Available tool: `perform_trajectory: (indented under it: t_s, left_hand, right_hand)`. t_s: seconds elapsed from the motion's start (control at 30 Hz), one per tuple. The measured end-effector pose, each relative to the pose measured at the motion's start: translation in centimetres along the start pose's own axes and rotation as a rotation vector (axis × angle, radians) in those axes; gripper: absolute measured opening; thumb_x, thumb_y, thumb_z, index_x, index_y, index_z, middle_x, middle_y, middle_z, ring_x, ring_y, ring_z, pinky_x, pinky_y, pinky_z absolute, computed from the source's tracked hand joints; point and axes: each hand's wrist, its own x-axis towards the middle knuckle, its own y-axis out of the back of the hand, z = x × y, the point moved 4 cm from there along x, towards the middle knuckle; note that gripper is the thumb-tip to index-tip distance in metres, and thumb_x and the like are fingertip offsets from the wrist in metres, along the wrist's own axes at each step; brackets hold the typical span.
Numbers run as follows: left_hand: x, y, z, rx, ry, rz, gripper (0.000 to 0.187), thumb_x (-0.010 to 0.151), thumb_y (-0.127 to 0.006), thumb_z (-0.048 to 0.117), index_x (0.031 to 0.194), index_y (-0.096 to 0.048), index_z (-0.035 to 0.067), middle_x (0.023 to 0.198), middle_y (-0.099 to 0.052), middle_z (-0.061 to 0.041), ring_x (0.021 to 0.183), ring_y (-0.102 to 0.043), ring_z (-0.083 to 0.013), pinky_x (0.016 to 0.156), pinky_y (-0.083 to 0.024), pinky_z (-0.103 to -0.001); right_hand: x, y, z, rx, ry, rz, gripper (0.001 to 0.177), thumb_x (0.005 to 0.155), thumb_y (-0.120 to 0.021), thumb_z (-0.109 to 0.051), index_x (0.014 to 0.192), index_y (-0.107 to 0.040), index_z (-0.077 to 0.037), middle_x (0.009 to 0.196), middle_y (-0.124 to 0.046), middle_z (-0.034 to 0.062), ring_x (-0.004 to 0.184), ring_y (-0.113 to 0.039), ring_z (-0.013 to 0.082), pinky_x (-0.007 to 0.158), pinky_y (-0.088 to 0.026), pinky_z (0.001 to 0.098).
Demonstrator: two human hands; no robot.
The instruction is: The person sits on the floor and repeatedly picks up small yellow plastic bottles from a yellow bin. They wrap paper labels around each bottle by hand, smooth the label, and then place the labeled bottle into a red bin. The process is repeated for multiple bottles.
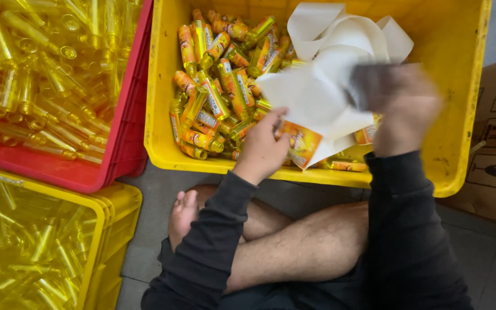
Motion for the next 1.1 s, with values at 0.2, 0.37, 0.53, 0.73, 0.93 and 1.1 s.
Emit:
perform_trajectory:
  t_s: [0.2,0.37,0.53,0.73,0.93,1.1]
  left_hand:
    - [0.2,0.9,-0.2,-0.023,-0.187,0.438,0.060,0.081,-0.064,0.002,0.137,-0.042,0.005,0.124,-0.046,-0.013,0.095,-0.055,-0.0211,0.087,-0.052,-0.034]
    - [0.4,-0.1,-1.6,-1.513,-0.087,-0.150,0.044,0.105,-0.055,0.037,0.140,-0.042,0.013,0.105,-0.064,-0.012,0.094,-0.069,-0.0242,0.078,-0.057,-0.035]
    - [0.6,1.8,-2.0,-0.843,-0.240,0.319,0.058,0.089,-0.053,-0.012,0.142,-0.039,0.007,0.124,-0.061,-0.016,0.108,-0.067,-0.0221,0.092,-0.055,-0.030]
    - [-2.4,4.9,-0.3,-0.717,-0.372,0.262,0.066,0.089,-0.061,-0.006,0.148,-0.036,0.009,0.143,-0.051,-0.015,0.120,-0.066,-0.0272,0.098,-0.060,-0.035]
    - [-6.5,10.8,0.1,-0.655,-0.385,0.385,0.054,0.092,-0.061,-0.001,0.141,-0.043,0.009,0.146,-0.052,-0.011,0.136,-0.061,-0.0329,0.097,-0.059,-0.032]
    - [-7.7,19.3,-6.1,-0.574,-0.288,0.630,0.045,0.088,-0.067,0.012,0.130,-0.052,0.013,0.111,-0.072,-0.015,0.100,-0.073,-0.0253,0.082,-0.064,-0.034]
  right_hand:
    - [-1.9,2.5,-3.4,-0.153,0.814,0.518,0.039,0.115,-0.036,-0.039,0.128,-0.048,-0.004,0.119,-0.046,0.0145,0.104,-0.046,0.0320,0.095,-0.042,0.0467]
    - [-3.8,-3.3,-4.8,-0.389,0.702,-0.002,0.076,0.075,-0.097,-0.045,0.127,-0.062,-0.003,0.127,-0.035,0.0162,0.122,-0.038,0.0367,0.109,-0.037,0.0480]
    - [-3.3,-5.7,-4.4,-0.378,0.636,-0.283,0.092,0.075,-0.094,-0.014,0.143,-0.037,0.010,0.139,-0.042,0.0291,0.128,-0.044,0.0464,0.114,-0.038,0.0530]
    - [-6.0,-9.5,-1.2,0.378,-0.006,-0.462,0.027,0.103,-0.057,-0.016,0.126,-0.055,-0.001,0.106,-0.059,0.0030,0.094,-0.053,0.0117,0.091,-0.046,0.0235]
    - [-9.2,-16.7,-6.2,0.699,-0.021,-0.345,0.021,0.109,-0.061,-0.017,0.124,-0.059,-0.002,0.120,-0.067,0.0103,0.106,-0.067,0.0172,0.098,-0.058,0.0295]
    - [-9.0,-22.8,-8.0,0.670,-0.021,-0.285,0.013,0.108,-0.060,-0.017,0.115,-0.059,-0.007,0.109,-0.069,0.0097,0.092,-0.069,0.0177,0.078,-0.058,0.0297]
